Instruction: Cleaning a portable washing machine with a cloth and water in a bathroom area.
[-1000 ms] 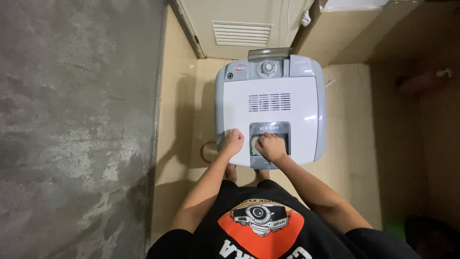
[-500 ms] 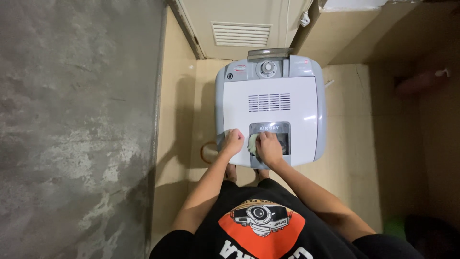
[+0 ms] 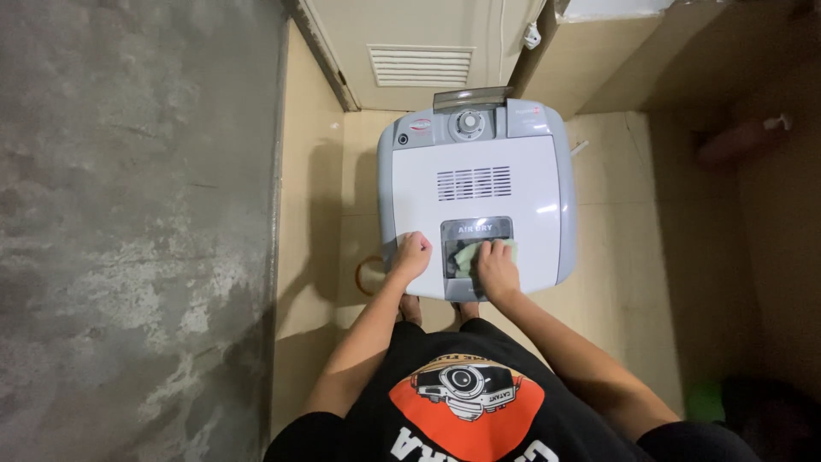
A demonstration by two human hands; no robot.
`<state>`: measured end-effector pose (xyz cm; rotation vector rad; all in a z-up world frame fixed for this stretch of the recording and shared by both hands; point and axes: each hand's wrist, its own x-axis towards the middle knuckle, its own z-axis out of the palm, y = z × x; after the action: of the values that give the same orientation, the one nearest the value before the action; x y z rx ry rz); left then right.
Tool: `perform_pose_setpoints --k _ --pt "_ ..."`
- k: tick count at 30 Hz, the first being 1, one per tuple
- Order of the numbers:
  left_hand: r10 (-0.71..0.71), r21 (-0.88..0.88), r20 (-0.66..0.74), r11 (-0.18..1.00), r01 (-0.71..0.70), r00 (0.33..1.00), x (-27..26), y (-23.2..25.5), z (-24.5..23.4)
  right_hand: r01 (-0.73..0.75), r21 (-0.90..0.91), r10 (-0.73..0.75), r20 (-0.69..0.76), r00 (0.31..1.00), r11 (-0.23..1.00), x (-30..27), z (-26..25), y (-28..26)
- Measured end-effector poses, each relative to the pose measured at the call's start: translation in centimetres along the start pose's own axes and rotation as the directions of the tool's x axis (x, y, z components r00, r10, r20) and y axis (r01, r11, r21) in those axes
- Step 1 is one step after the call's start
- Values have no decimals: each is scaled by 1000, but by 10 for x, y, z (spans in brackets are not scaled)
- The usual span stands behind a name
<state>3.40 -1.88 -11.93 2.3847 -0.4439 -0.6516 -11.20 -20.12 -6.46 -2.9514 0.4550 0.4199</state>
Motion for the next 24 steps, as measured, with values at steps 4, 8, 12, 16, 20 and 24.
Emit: perform_pose_setpoints --k 4,8,12,16,20,24 --pt "-11 -48 13 999 12 1000 3 -5 1 33 -232 -41 -33 999 972 -4 -8 -13" --pt "-24 -30 43 999 25 999 2 4 -6 80 -211 -97 -75 992 974 -4 -23 -14" --pt "11 -21 7 1000 -10 1000 0 2 -4 85 -197 -80 33 996 977 0 -22 -12" --pt "46 -28 0 999 -46 999 1 -6 2 18 -91 -16 20 1000 996 1 7 -7" --pt "71 -38 8 997 -71 997 1 -10 1 235 -220 -192 202 960 947 -2 -28 -9" --pt "25 -23 13 999 -25 1000 -4 9 -11 195 20 -194 238 952 981 1 -33 5"
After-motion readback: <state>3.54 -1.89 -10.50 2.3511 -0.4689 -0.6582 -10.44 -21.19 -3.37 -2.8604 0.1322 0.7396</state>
